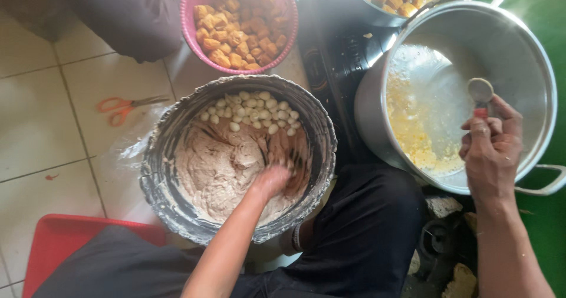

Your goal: The person sits on the floor and scoops batter from a large basin with a spoon, shapes it into balls between their hand and the spoon, and drops the balls into a pot of hot oil to fry. A coworker occasionally moves fried pieces in the oil and transfers them to a pink basket of finished fried snacks.

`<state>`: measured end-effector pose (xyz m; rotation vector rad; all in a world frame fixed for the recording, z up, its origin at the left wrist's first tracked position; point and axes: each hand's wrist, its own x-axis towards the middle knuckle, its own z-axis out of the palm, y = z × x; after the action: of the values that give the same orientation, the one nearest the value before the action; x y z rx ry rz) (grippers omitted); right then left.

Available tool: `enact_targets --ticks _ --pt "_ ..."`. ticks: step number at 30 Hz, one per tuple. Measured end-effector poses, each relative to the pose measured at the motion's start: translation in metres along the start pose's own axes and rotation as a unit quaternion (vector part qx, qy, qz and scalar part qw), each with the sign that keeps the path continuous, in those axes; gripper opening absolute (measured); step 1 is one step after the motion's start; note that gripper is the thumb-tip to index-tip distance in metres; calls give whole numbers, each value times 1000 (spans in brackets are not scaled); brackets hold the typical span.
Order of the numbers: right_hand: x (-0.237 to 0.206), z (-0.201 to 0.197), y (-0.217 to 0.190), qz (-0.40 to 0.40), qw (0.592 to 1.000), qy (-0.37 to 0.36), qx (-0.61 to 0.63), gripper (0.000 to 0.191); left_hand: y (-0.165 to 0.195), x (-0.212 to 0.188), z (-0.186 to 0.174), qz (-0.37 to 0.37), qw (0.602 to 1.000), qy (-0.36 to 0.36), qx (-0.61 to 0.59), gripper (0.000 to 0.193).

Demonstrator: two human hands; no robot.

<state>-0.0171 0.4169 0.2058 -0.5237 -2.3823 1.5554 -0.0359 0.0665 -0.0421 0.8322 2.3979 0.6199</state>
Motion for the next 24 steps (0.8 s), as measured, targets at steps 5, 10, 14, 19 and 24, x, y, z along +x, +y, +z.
enact_targets --ticks 5,10,14,19,24 --pt "-18 74 -29 15 990 -97 97 40 -5 -58 11 -18 994 -37 -102 22" --pt "-60 164 -47 22 964 -233 126 39 2 -83 23 -137 984 -56 -100 24" --pt "-100 195 -62 -87 963 -254 -3 24 1 -92 12 -147 958 38 -242 33" --pt "-120 195 -71 -253 926 -222 -173 37 11 -81 -16 -185 852 320 -371 27" --pt "-128 197 -70 -280 890 -203 -297 40 29 -84 -54 -167 824 377 -389 43"
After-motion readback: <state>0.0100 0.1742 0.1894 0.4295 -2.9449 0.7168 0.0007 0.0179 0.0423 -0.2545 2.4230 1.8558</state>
